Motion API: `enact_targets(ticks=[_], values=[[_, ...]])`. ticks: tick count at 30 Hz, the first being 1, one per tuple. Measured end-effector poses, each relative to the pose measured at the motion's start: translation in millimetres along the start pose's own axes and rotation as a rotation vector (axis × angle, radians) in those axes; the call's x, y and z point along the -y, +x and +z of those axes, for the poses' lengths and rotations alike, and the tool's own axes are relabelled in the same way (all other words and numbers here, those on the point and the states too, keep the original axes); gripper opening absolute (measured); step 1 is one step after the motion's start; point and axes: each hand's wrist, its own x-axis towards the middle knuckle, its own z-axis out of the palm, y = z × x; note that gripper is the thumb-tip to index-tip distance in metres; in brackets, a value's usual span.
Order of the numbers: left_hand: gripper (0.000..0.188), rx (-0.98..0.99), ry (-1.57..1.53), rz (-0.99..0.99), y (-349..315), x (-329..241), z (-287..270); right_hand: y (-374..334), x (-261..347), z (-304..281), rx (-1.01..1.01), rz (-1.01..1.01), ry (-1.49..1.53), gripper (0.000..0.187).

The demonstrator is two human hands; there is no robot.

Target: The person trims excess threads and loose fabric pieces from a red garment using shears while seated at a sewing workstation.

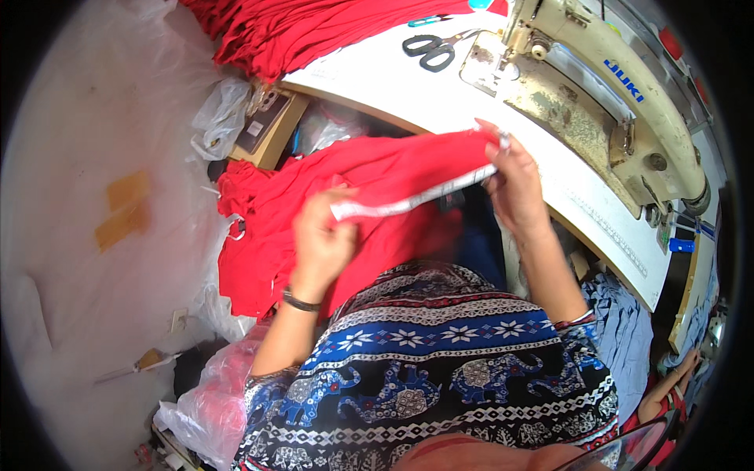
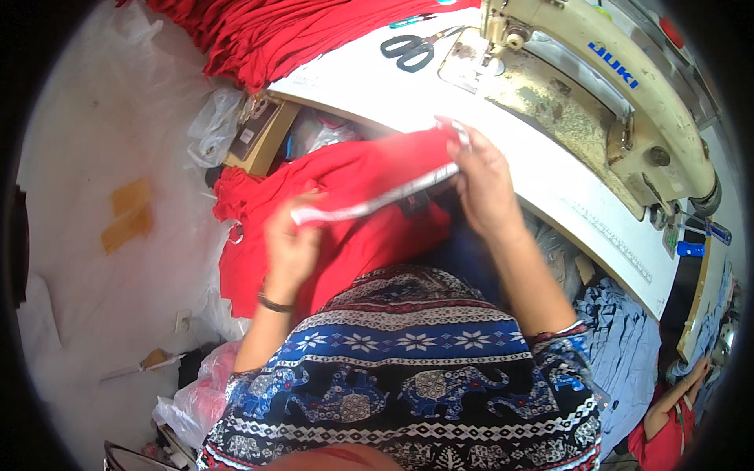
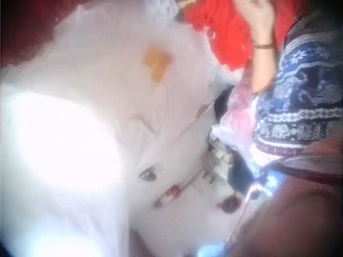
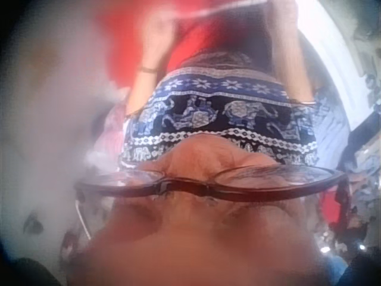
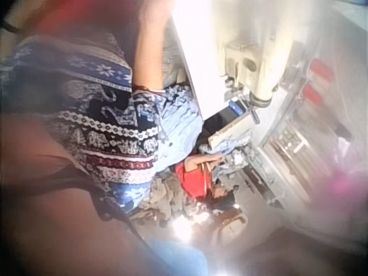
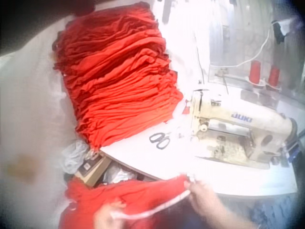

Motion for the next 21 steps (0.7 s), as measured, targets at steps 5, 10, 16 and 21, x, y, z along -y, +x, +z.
enact_targets(ticks=[5, 10, 16, 21], values=[[0.042, -0.226, 0.091, 0.33, 80.9, -57.6, -100.8, 51.5, 63.0, 71.1, 0.181, -0.606, -0.477, 0.037], [0.034, -0.279, 0.791, 0.142, 177.7, -44.3, -206.6, 115.9, 105.9, 93.6, 0.41, -0.939, -0.434, 0.049], [0.043, -0.33, 0.475, 0.327, 157.5, -98.2, -283.1, 89.2, 143.1, 110.1, 0.339, -1.108, -0.4, 0.043], [0.043, -0.247, 0.505, 0.208, 46.5, -111.4, -243.4, 26.2, 103.1, 79.7, 0.009, -1.195, -0.504, 0.041]])
